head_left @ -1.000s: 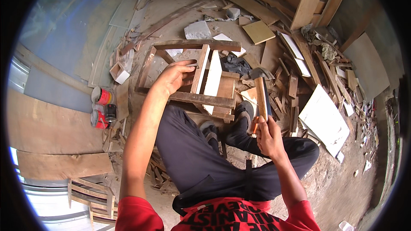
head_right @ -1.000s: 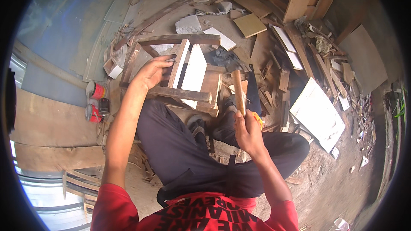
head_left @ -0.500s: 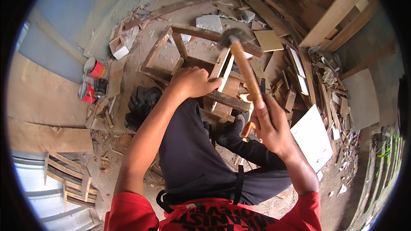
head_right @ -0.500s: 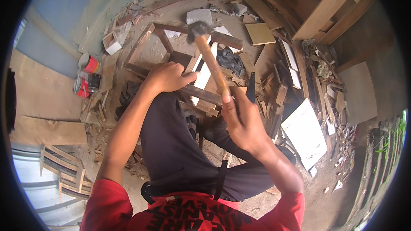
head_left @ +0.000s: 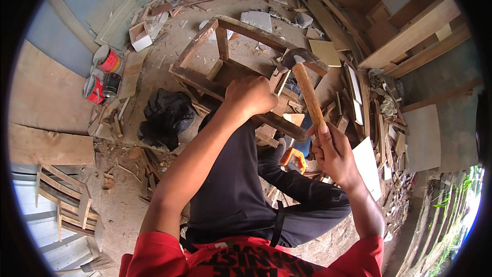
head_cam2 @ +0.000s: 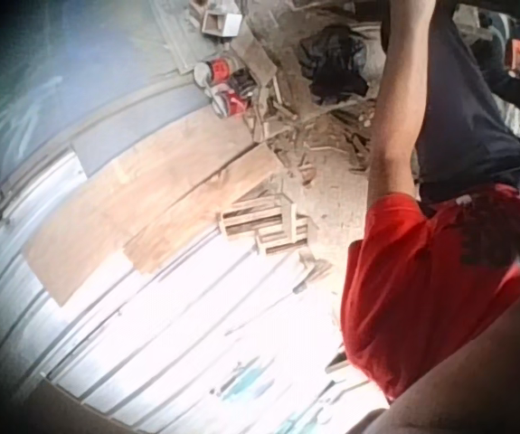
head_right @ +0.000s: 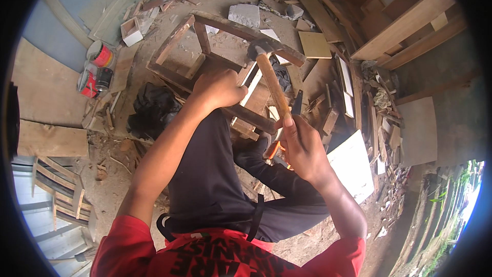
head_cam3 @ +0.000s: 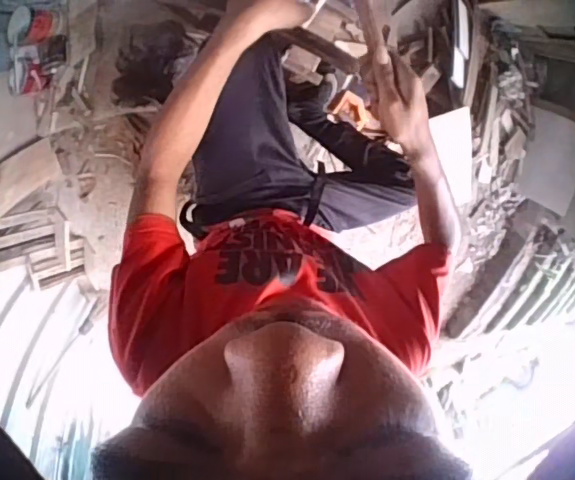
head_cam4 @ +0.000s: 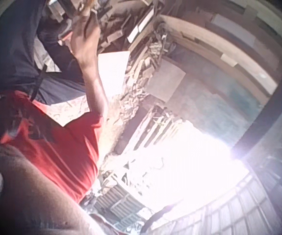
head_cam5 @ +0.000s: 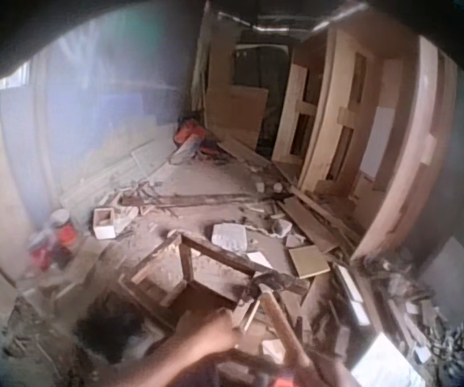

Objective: The person uses a hammer to strike and pry apart a wooden frame, removing nails and separating pieces. The person repeatedly hits joints and pulls apart sections to disassemble the structure.

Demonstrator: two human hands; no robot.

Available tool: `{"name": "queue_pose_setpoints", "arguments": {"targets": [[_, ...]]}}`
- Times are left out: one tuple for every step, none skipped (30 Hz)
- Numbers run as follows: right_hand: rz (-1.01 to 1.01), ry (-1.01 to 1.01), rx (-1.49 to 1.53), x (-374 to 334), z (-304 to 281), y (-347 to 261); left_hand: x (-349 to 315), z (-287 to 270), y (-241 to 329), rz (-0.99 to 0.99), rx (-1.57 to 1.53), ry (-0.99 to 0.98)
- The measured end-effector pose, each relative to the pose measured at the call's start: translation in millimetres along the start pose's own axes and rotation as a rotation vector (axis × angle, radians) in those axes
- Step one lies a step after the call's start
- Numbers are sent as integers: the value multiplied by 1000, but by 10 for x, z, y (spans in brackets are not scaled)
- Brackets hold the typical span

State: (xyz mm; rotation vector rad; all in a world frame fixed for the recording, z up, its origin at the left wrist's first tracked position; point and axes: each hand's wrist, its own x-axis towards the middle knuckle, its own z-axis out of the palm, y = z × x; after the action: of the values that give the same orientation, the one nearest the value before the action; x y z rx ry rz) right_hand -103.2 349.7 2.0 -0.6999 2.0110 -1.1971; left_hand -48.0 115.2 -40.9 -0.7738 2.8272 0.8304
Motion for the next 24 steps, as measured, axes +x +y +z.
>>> {"name": "queue_pose_setpoints", "arguments": {"targets": [[14, -16, 10, 5, -10, 21, 20, 38, -31, 11, -7, 21], [-12, 3, 48, 4, -20, 33, 39, 72, -59, 21, -14, 41], [-37, 21, 85, 0, -31, 42, 74, 80, -86, 47, -16, 28], [-57, 45, 125, -25, -44, 53, 130, 83, -97, 78, -16, 8], [-89, 52, 160, -32, -20, 38, 164, 71, -149, 95, -12, -6], [-120, 58, 195, -48, 14, 0, 230, 175, -260, 142, 32, 57], [-148, 87, 222, -85, 4, -47, 277, 110, -250, 141, -112, -62], [-175, 95, 223, -106, -13, -82, 303, -4, -251, 132, -251, -181], [-200, 98, 203, -116, -29, -115, 323, -83, -268, 121, -389, -300], [-226, 109, 182, -143, -41, -156, 325, -121, -292, 162, -534, -381], [-256, 104, 161, -136, -24, -196, 360, -92, -381, 158, -505, -358], [-240, 68, 181, -117, 4, -204, 427, 0, -494, 154, -476, -334], [-211, 43, 139, -97, 7, -190, 426, -12, -473, 158, -448, -313], [-153, 29, 114, -82, 24, -160, 397, 5, -449, 126, -438, -268], [-96, 14, 89, -64, 48, -108, 390, 11, -412, 125, -357, -239], [-29, -44, 42, -27, 38, -18, 338, 11, -351, 136, -314, -164], [-51, -14, 7, -35, 10, 18, 298, -8, -299, 148, -270, -89], [-72, 16, -28, -39, 0, 19, 290, -93, -284, 159, -255, -213], [-98, 42, -64, -26, -17, 10, 299, -91, -297, 136, -231, -230], [-140, 42, -22, -58, -65, -89, 285, -75, -312, 138, -249, -209], [-206, 49, 37, -64, -97, -156, 271, -61, -329, 140, -265, -189], [-281, 90, 64, -117, -109, -285, 283, -18, -353, 157, -274, -160], [-362, 125, 90, -138, -100, -393, 302, 24, -402, 169, -282, -125], [-416, 158, 103, -140, -77, -429, 325, 63, -448, 181, -290, -89]]}}
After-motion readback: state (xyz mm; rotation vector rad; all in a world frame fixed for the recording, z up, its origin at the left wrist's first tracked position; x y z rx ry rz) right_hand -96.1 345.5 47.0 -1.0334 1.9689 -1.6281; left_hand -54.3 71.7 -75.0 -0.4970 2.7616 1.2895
